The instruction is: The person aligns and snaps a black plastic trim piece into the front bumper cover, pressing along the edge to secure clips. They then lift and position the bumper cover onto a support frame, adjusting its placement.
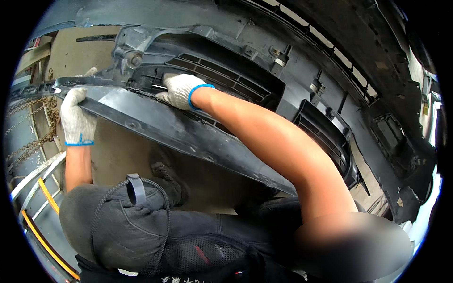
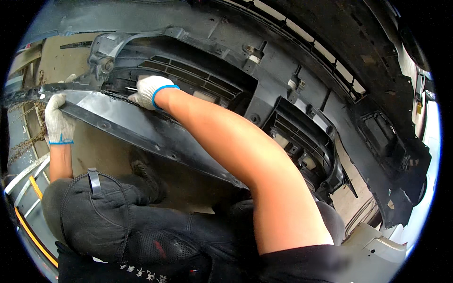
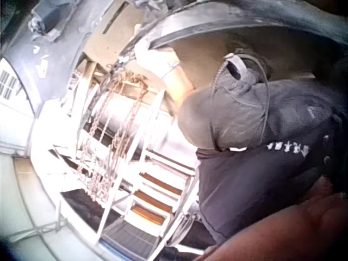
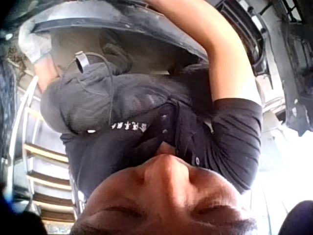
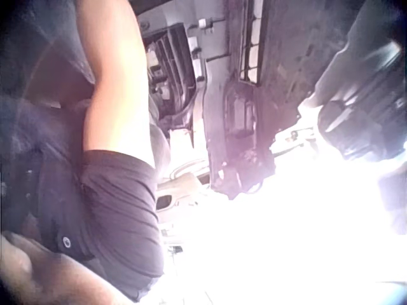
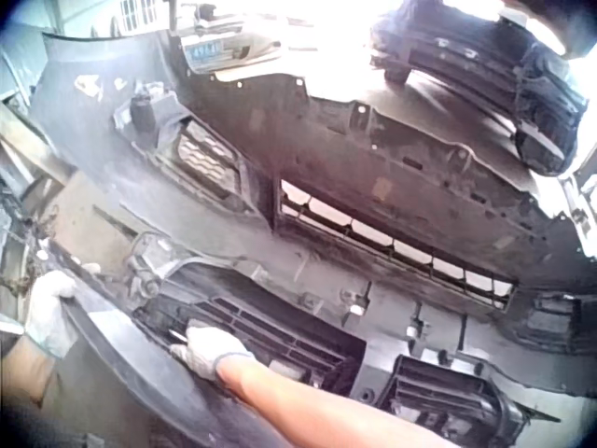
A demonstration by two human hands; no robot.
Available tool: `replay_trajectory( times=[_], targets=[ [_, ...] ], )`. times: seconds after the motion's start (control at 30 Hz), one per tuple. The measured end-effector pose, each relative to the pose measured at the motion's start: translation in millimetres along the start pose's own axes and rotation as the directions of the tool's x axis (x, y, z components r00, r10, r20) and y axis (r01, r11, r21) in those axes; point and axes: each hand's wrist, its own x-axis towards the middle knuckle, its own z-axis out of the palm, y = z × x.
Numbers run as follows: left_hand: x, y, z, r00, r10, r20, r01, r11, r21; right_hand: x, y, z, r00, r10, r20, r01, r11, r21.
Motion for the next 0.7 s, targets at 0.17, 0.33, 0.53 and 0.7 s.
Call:
replay_trajectory(
  times=[0.17, 0.33, 0.53, 0.7],
  targets=[
    [26, -14, -7, 1.000, -0.026, -0.003, 0.025, 0.997, -0.067, -34, 9, -33, 0.994, 0.002, -0.112, 0.020, 0.980, 0.198],
    [13, -17, -30, 0.998, 0.008, -0.056, -0.015, 0.991, -0.134, -149, 54, -92, 0.999, -0.032, 0.031, 0.040, 0.960, -0.278],
    [13, -19, -36, 0.997, -0.016, 0.071, 0.028, 0.984, -0.178, -309, 72, -74, 0.946, 0.296, 0.128, -0.286, 0.954, -0.095],
    [15, -18, -31, 0.998, 0.032, 0.052, -0.031, 0.999, -0.021, -315, 74, -24, 1.000, 0.015, 0.012, -0.013, 0.980, -0.197]
  ],
)
